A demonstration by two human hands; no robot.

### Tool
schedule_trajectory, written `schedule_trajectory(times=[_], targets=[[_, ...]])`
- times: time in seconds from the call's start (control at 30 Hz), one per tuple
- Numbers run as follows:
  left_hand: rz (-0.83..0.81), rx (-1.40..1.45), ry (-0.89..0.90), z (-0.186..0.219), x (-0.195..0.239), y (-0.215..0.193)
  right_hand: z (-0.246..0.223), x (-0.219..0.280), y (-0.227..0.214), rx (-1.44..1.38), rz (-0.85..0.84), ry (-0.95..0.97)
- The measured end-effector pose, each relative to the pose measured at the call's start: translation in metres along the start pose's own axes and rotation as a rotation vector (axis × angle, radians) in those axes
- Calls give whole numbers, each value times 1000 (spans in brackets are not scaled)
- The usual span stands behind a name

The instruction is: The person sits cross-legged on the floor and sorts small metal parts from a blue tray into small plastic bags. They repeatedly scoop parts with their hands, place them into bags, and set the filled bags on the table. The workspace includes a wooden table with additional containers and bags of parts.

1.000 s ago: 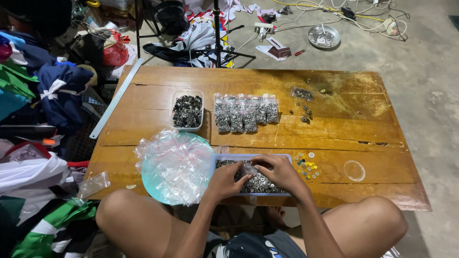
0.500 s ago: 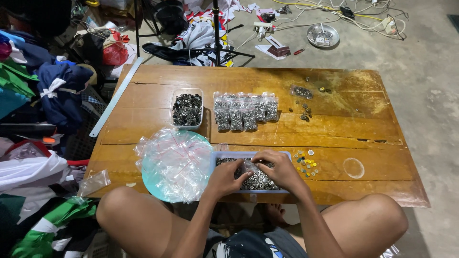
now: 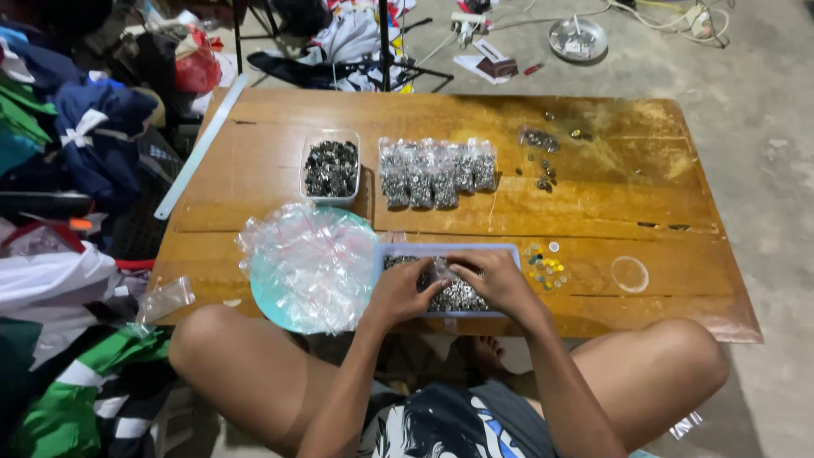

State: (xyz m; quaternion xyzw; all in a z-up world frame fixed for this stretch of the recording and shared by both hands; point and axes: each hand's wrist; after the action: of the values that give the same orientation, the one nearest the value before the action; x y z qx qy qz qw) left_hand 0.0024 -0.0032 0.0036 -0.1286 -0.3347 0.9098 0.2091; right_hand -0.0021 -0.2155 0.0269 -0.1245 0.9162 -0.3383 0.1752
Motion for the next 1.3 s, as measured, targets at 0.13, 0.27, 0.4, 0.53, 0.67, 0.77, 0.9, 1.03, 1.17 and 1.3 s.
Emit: schedule_trajectory(times=[0.13, 0.27, 0.4, 0.53, 0.67, 0.77, 0.9, 1.03, 1.17, 1.3], targets=[[6, 22, -3, 4, 4, -1, -8, 2, -4, -29, 3, 1], [27, 24, 18, -2, 5, 3, -6, 3, -2, -116, 26, 69], [41, 56, 36, 1, 3, 0, 1, 4, 1, -119, 78, 50], [44, 67, 63, 2, 6, 1, -16, 0, -3, 13, 96, -59], [72, 78, 79, -4, 4, 3, -13, -1, 1, 26, 86, -48], [83, 102, 75, -7, 3, 3, -15, -1, -4, 1, 93, -21], [147, 133, 96, -3, 5, 1, -8, 1, -10, 22, 56, 80], [183, 190, 87, 6, 2, -6, -17, 1, -19, 36, -169, 273], [209, 203, 97, 14, 3, -12, -10, 5, -8, 212, -477, 303], [199, 215, 108, 12, 2, -11, 28, 7, 20, 320, -521, 211]])
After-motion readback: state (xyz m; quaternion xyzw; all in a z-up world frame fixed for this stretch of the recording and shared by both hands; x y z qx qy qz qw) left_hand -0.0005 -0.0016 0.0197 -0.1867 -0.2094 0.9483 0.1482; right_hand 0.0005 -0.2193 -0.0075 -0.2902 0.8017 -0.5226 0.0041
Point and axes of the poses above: each hand's wrist, its own x-axis away from the middle knuckle, its own y-axis out of the palm, z = x × y, and after that the axes turned 2 degrees about -y, right-handed
